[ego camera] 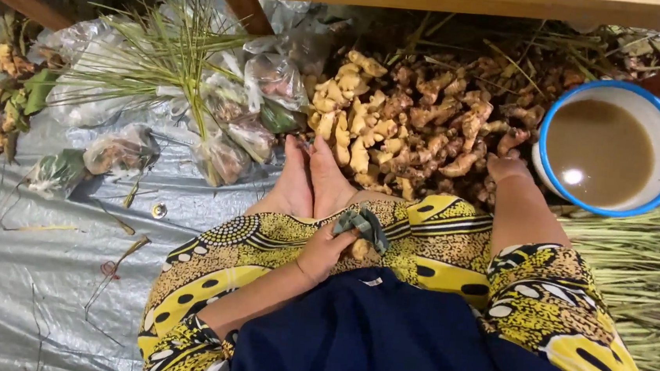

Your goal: Trimming lemongrass stalks and cleaning ginger roots while sitting on the floor.

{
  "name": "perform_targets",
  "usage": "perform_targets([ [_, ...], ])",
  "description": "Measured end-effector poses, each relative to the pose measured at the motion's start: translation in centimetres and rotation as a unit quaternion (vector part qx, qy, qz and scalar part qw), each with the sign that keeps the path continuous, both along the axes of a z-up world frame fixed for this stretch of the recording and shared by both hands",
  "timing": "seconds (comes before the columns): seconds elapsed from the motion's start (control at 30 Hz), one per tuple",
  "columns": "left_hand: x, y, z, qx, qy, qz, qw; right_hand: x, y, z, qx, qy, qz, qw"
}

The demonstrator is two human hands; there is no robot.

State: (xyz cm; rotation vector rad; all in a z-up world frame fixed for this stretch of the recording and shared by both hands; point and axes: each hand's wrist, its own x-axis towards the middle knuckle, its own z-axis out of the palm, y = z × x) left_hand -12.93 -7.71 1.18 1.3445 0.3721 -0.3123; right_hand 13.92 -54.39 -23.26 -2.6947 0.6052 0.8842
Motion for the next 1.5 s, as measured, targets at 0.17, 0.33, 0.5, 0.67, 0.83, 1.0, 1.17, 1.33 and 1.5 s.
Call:
perform_targets([
  [0.17,0.7,1.1,-4.4,-0.016,0.033,-0.032,0.999,-4.7,3.1,7.9,-0.109,-0.06,0.227,0.966],
  [0.33,1.3,1.1,-3.9,-0.017,0.066,-0.026,0.997,-5.0,5.6,13.3,-0.058,-0.168,0.059,0.982],
  [0.5,1.6,0.9,-2.9,-0.048,0.067,-0.01,0.997,-6.1,7.1,15.8,-0.073,-0.311,0.069,0.945],
  [0.67,2.2,0.9,-1.8,0.03,0.067,-0.034,0.997,-5.7,13.8,24.5,0.087,-0.587,0.077,0.801],
  [0.83,5.6,-0.6,1.0,-0.11,0.048,0.069,0.99,-5.4,25.1,36.9,0.398,-0.385,-0.092,0.827],
  [1.0,6.2,0.0,1.1,-0.148,0.05,0.097,0.983,-2.8,21.8,28.0,0.242,-0.349,0.049,0.904],
  [1.17,5.0,2.1,-4.1,-0.133,0.076,0.113,0.982,2.8,8.3,12.1,0.033,-0.461,-0.026,0.886],
  [1.33,5.1,2.1,-6.5,-0.115,0.085,0.106,0.984,2.7,8.5,13.6,-0.048,-0.367,0.013,0.929],
  [1.5,5.4,2.5,-7.6,-0.116,0.081,0.098,0.985,3.0,7.3,11.9,-0.02,-0.249,-0.086,0.964],
])
